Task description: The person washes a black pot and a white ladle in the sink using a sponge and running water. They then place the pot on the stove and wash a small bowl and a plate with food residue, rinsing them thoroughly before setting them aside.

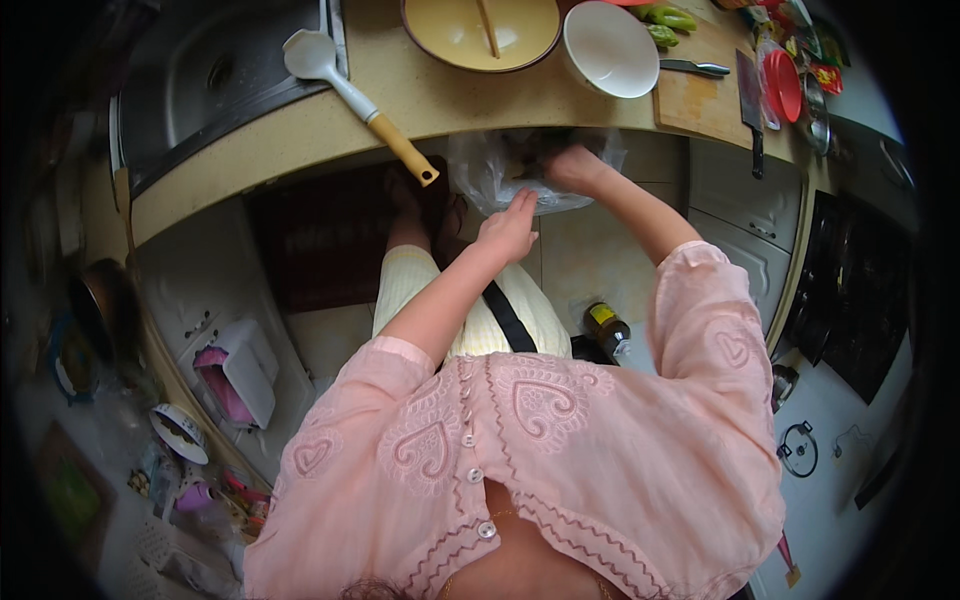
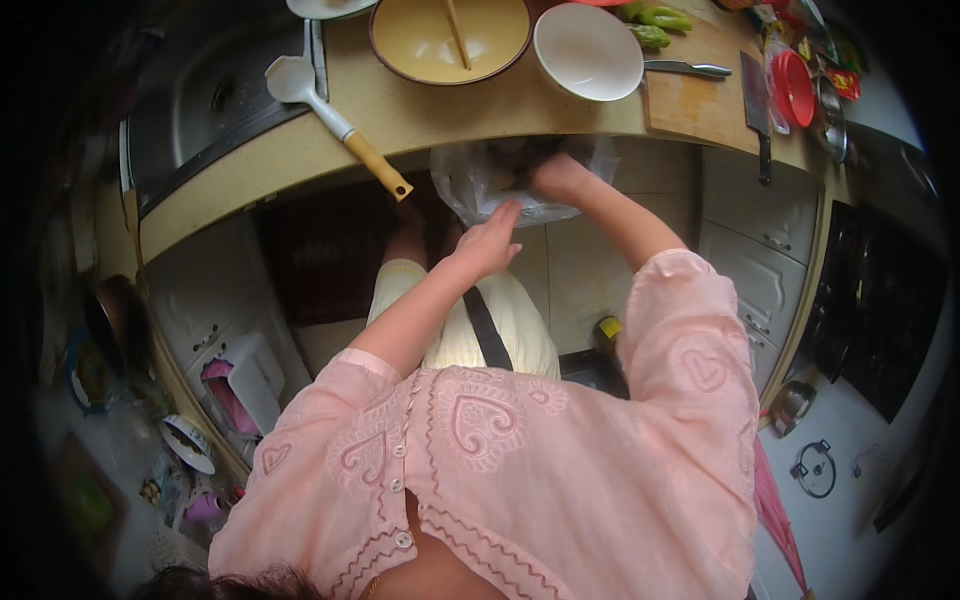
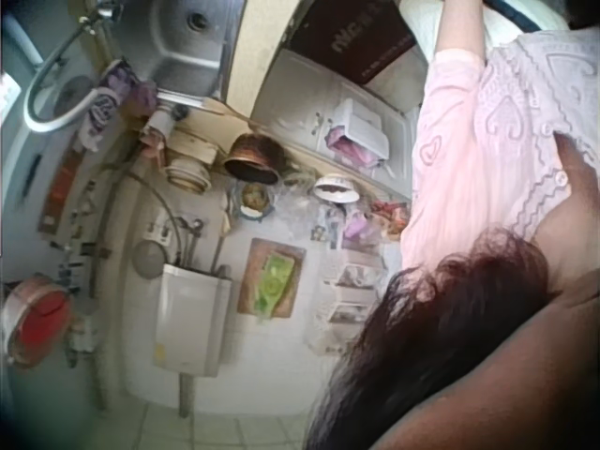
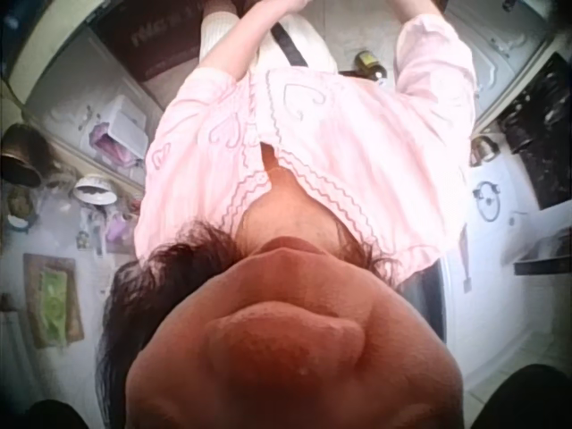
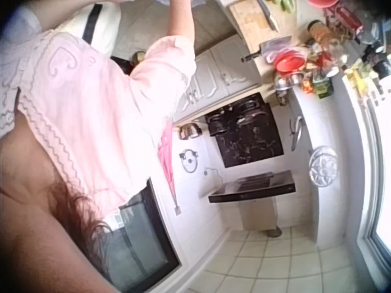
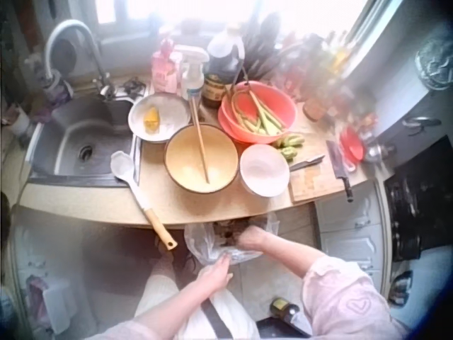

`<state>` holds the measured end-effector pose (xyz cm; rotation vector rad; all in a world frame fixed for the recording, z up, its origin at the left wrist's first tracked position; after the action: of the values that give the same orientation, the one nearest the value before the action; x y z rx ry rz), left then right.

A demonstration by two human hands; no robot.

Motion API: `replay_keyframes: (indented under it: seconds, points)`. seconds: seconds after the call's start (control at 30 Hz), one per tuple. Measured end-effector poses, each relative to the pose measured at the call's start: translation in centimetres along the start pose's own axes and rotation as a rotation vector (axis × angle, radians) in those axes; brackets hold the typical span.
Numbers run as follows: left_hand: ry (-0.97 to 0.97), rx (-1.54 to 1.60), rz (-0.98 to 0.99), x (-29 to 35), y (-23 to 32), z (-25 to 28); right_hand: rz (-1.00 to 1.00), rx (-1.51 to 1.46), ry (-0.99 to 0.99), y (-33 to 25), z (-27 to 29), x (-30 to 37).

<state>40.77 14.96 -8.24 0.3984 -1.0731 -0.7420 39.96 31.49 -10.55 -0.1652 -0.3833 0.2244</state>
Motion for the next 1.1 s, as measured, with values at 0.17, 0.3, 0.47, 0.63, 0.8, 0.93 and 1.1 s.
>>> replay_keyframes:
  seconds: [0.17, 0.3, 0.47, 0.63, 0.8, 0.93, 1.1]
  points:
    - [-0.014, -0.006, -0.009, 0.4, -0.3, -0.4, 0.037, 0.064, -0.128, -1.1, -2.3, -0.3]
    - [-0.002, -0.036, -0.016, 0.4, -0.1, 0.1, 0.088, -0.01, -0.035, -1.5, 0.7, 0.2]
    - [-0.037, -0.021, 0.015, 0.4, -0.2, 0.1, -0.052, -0.016, 0.036, 0.4, 0.4, 0.9]
    - [-0.028, -0.014, 0.02, 0.1, -0.4, -0.2, -0.049, 0.041, -0.033, 0.2, 0.7, 0.7]
    - [-0.03, -0.033, 0.009, 0.3, -0.3, -0.2, 0.023, 0.091, -0.107, -0.6, -1.2, 1.1]
    - [-0.027, -0.04, 0.006, 0.4, -0.3, 0.2, -0.203, -0.119, 0.049, 1.4, 1.8, 2.8]
    - [-0.021, -0.038, -0.005, 0.0, -0.5, -0.3, -0.322, -0.517, 0.018, 2.2, 0.9, 5.1]
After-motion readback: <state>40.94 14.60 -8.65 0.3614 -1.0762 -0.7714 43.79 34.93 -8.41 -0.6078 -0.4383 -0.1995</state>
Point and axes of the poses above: each hand's wrist, its own x-axis away from the middle knuckle, its own z-axis out of the back of the hand, y = z × x, the point moved 6 cm from there along -x, towards the middle knuckle, and after that the axes turned 9 degrees about z, right-handed, at the moved point
